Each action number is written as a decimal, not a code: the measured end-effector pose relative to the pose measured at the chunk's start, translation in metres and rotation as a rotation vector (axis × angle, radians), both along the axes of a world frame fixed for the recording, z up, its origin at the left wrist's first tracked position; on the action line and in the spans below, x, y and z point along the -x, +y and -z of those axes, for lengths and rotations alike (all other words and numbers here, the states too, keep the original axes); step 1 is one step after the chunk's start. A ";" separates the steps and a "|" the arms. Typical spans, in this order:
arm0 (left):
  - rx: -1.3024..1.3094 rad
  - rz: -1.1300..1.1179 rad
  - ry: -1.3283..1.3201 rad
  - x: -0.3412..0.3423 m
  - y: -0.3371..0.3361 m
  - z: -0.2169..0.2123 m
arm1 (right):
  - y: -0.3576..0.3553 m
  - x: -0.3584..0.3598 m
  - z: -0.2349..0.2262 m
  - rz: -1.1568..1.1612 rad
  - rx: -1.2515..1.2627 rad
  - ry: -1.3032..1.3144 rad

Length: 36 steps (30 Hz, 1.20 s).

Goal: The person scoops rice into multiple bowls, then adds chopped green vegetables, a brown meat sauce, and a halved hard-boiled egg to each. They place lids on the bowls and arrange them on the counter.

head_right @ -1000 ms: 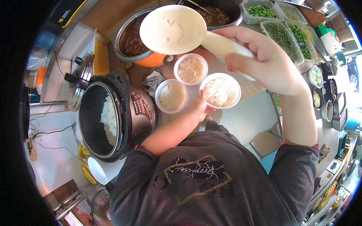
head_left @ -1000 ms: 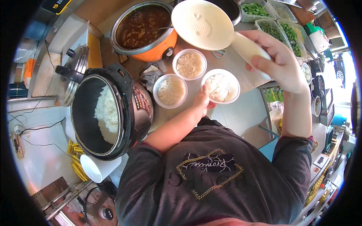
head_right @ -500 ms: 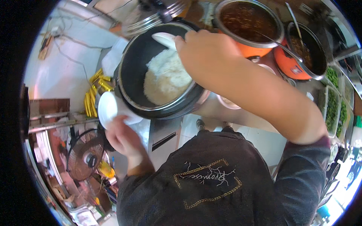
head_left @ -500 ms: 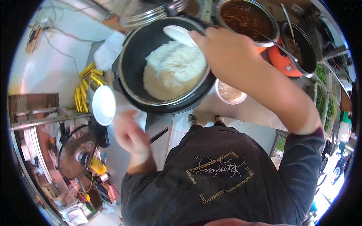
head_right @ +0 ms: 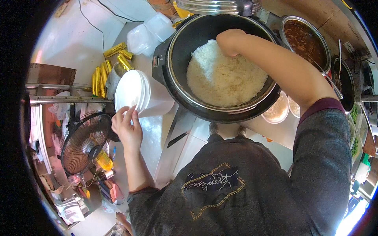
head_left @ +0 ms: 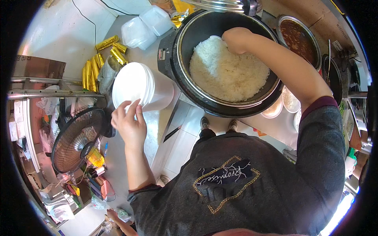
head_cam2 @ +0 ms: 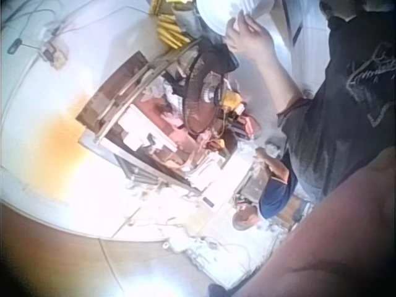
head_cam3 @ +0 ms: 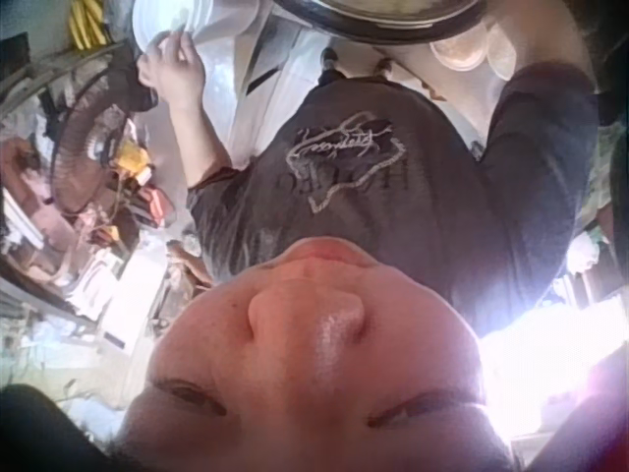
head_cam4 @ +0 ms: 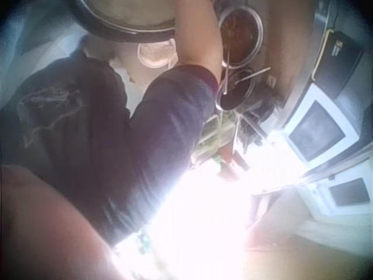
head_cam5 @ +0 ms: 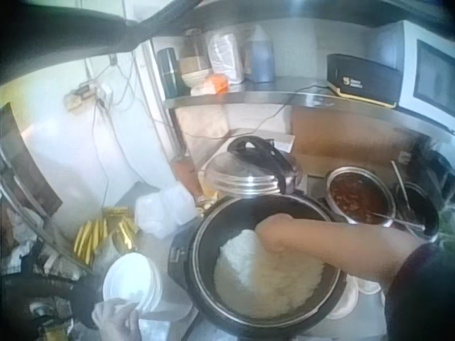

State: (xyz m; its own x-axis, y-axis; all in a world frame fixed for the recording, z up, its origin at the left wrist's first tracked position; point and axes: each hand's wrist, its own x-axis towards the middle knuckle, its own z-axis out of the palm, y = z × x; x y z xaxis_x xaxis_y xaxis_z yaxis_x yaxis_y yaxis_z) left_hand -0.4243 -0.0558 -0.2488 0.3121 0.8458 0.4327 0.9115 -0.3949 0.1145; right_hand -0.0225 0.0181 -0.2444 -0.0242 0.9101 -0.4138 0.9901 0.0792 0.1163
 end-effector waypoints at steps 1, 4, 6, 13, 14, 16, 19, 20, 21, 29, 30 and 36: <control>0.075 -0.058 -0.012 0.003 -0.004 -0.003 | 0.000 0.005 0.000 -0.032 -0.028 0.031; 0.177 -0.126 -0.376 0.013 -0.010 -0.001 | -0.009 0.019 -0.005 -0.062 0.050 0.005; 0.192 -0.109 -0.673 0.025 -0.010 0.007 | -0.020 0.027 -0.013 -0.094 -0.019 0.166; 0.175 0.057 -1.742 0.058 -0.017 0.041 | -0.069 0.038 -0.038 -0.357 -0.022 0.379; 0.277 0.149 -2.037 0.056 -0.019 0.039 | -0.079 0.036 -0.040 -0.403 -0.034 0.416; 0.673 0.597 -2.088 0.047 -0.020 0.025 | -0.093 0.026 -0.044 -0.355 0.056 0.481; 0.434 -0.104 -1.730 0.009 -0.037 -0.001 | -0.104 0.005 -0.049 -0.300 0.176 0.618; 0.468 -0.051 -1.824 -0.002 -0.038 -0.013 | -0.105 -0.002 -0.052 -0.274 0.209 0.698; 0.602 -0.122 -1.905 -0.009 -0.036 -0.025 | -0.104 -0.009 -0.055 -0.223 0.257 0.748; 0.773 0.133 -1.960 -0.080 0.008 -0.063 | -0.101 -0.039 -0.125 0.152 0.302 0.965; 0.686 0.127 -1.869 -0.100 0.014 -0.061 | -0.101 -0.035 -0.138 0.147 0.208 0.914; 1.151 0.326 -2.038 -0.192 0.011 -0.060 | -0.103 0.018 -0.150 -0.201 -0.511 0.272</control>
